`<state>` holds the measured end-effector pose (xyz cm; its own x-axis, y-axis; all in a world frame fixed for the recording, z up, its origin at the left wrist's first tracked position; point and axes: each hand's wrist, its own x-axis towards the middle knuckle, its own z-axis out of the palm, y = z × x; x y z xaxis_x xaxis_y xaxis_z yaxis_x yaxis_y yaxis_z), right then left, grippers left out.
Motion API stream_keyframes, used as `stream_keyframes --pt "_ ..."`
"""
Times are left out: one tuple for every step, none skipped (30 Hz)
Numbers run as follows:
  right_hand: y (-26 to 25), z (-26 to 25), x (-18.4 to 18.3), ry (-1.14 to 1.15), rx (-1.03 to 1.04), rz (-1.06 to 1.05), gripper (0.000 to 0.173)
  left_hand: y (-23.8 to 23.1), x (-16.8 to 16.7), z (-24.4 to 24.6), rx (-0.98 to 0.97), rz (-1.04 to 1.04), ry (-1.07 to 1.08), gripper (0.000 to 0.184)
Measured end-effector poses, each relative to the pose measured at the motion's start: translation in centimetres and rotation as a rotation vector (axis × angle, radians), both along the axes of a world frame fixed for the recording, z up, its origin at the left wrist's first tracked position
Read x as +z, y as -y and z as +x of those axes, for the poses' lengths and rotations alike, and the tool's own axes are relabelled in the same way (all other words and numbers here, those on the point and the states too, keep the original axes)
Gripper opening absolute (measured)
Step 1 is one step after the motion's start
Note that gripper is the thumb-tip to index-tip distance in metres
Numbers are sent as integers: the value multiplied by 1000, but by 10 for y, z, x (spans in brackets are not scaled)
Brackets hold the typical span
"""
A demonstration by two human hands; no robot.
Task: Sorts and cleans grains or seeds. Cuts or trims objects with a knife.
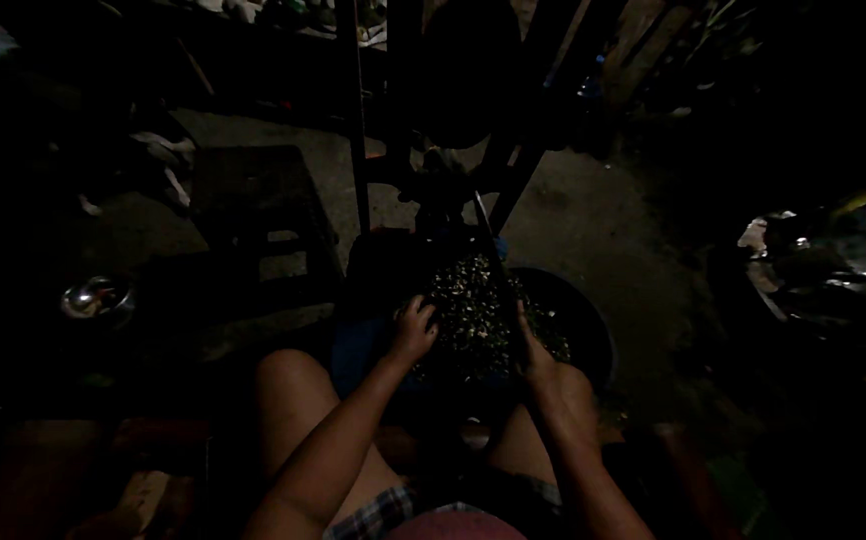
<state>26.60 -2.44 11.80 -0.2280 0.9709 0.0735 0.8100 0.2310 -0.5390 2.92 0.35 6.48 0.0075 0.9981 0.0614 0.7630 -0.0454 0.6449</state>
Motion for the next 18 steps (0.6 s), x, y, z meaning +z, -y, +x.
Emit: stream_keyframes --pt "2 -1 -5 -13 -6 -34 65 0 3 0 0 -30 1 35" --pt "2 -1 -10 20 -12 -132 68 0 4 -1 -4 -41 4 33" --pt "1 -1 -15 98 -20 -262 71 0 4 -1 -9 -45 10 31" --pt "-2 0 -21 160 -14 -344 75 1 3 -1 -12 -43 19 28" --pt "-6 0 -22 194 -7 -380 76 1 2 -2 -15 -33 26 27" --pt "-9 0 -16 203 -4 -383 75 1 2 -3 -15 -21 24 27" --pt "-9 0 -7 191 -10 -361 72 1 1 -4 -16 -10 26 28" --pt "-7 0 1 158 -20 -312 69 1 0 -4 -18 1 28 28" --pt "-5 1 4 97 -20 -222 68 1 -1 -3 -18 11 34 28" --pt "-3 2 5 33 -6 -109 66 0 -1 -3 -17 19 35 28" --pt "-1 2 2 -15 9 -4 64 -1 -1 -3 -15 11 33 28" --pt "2 2 -1 -24 12 29 63 -1 0 -3 -15 -5 25 28" --pt "5 1 -5 2 6 -9 63 -1 0 -2 -21 -15 18 28" --pt "6 0 -9 57 -4 -119 64 -1 0 -2 -28 -19 20 29" --pt "4 0 -14 123 -8 -256 67 0 -1 -2 -34 -17 19 29" --pt "0 0 -18 174 -5 -347 70 0 -4 -2 -41 -6 23 29" --pt "-5 1 -17 200 -2 -391 72 0 -4 -2 -45 -2 27 29" --pt "-8 2 -11 209 -3 -397 71 0 -3 -2 -46 -7 28 30"
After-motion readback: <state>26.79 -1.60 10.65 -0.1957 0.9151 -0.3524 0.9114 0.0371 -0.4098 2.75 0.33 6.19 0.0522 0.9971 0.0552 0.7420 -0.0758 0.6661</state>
